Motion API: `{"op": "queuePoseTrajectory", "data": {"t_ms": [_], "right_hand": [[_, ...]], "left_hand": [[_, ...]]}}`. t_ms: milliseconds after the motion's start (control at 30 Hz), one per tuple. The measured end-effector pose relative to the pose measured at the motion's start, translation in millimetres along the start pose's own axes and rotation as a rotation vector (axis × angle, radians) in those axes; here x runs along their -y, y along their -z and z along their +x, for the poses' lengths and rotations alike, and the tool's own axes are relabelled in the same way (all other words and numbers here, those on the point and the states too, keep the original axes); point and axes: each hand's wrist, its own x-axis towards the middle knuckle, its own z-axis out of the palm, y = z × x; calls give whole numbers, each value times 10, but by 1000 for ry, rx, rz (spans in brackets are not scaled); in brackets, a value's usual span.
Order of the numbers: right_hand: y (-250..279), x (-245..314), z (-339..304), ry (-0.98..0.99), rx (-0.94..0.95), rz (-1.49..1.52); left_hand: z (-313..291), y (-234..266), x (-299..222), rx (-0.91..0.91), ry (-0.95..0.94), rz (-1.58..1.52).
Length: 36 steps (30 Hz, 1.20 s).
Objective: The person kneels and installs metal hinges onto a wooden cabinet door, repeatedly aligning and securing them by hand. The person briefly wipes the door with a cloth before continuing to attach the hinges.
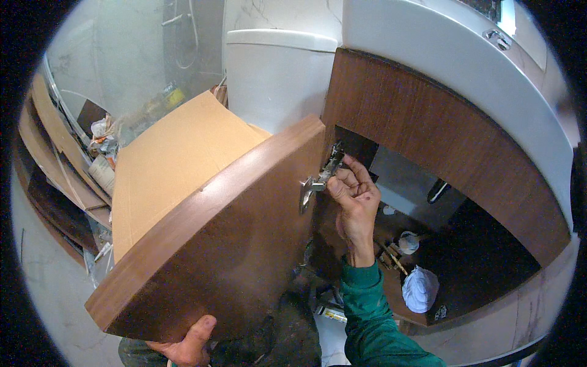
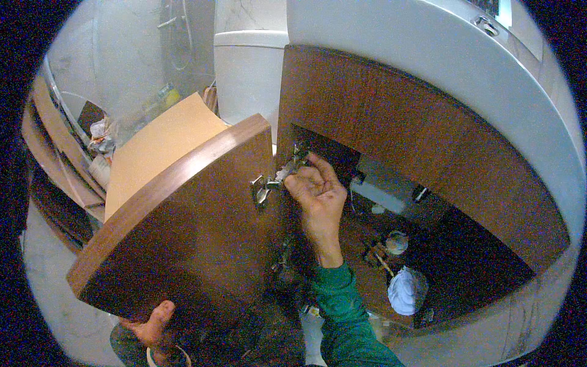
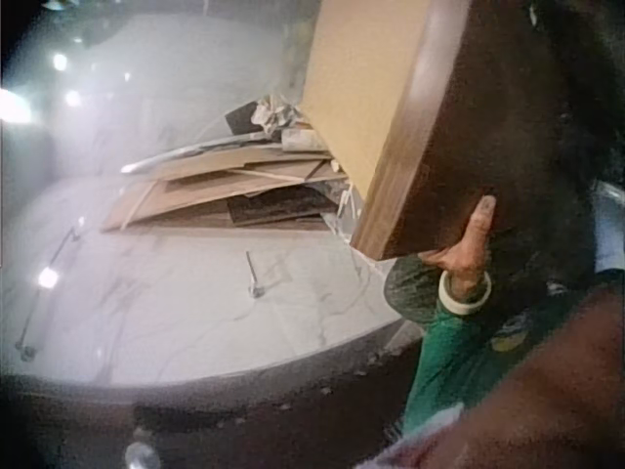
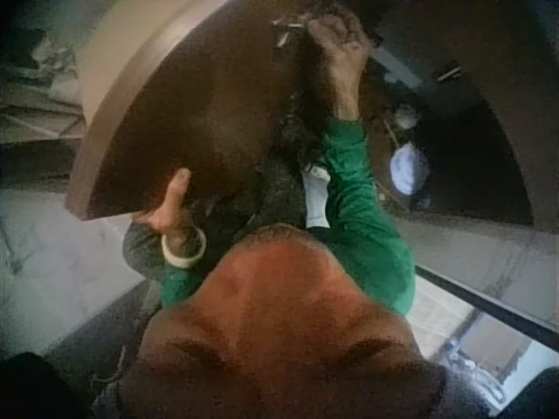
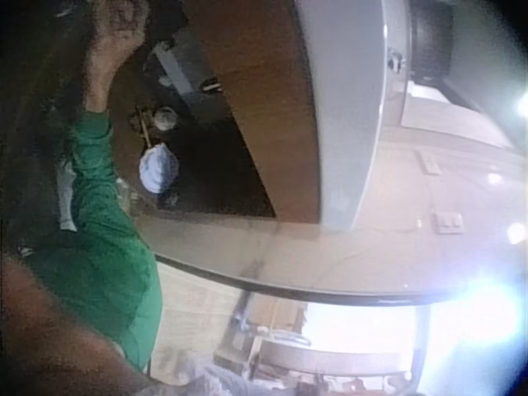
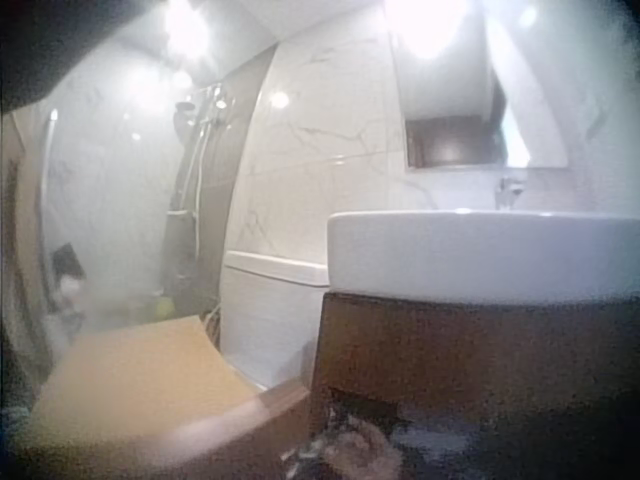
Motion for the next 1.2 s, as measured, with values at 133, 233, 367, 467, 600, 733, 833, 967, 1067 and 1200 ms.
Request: {"op": "queuePoseTrajectory", "data": {"t_ms": [133, 233, 367, 467, 600, 733, 833, 967, 1067, 1200], "right_hand": [[-16, 22, 25, -36, -22, -16], [-30, 30, 62, -44, -11, 52], [-63, 19, 82, -46, -40, 95], [-92, 6, 86, -29, -45, 74], [-117, 5, 84, -22, -63, 69], [-94, 27, 41, 30, -59, 83], [-64, 35, 32, -20, -78, 102], [-11, 34, 79, -60, -109, 156], [61, 37, 140, -55, -94, 49], [136, 41, 178, -111, -110, 66]], "left_hand": [[115, 252, 187, 201, -895, 856], [62, 225, 312, 125, -585, 851], [-12, 21, 143, -170, -142, 329], [104, 15, -88, -11, -720, 645], [26, -111, -56, -39, -604, 747], [-18, -145, 92, -132, -469, 375], [68, 59, 9, 182, -700, 883], [93, -3, -49, 172, -570, 860], [68, -217, -100, 184, -290, 330], [41, -465, -206, 74, -338, 276]]}}
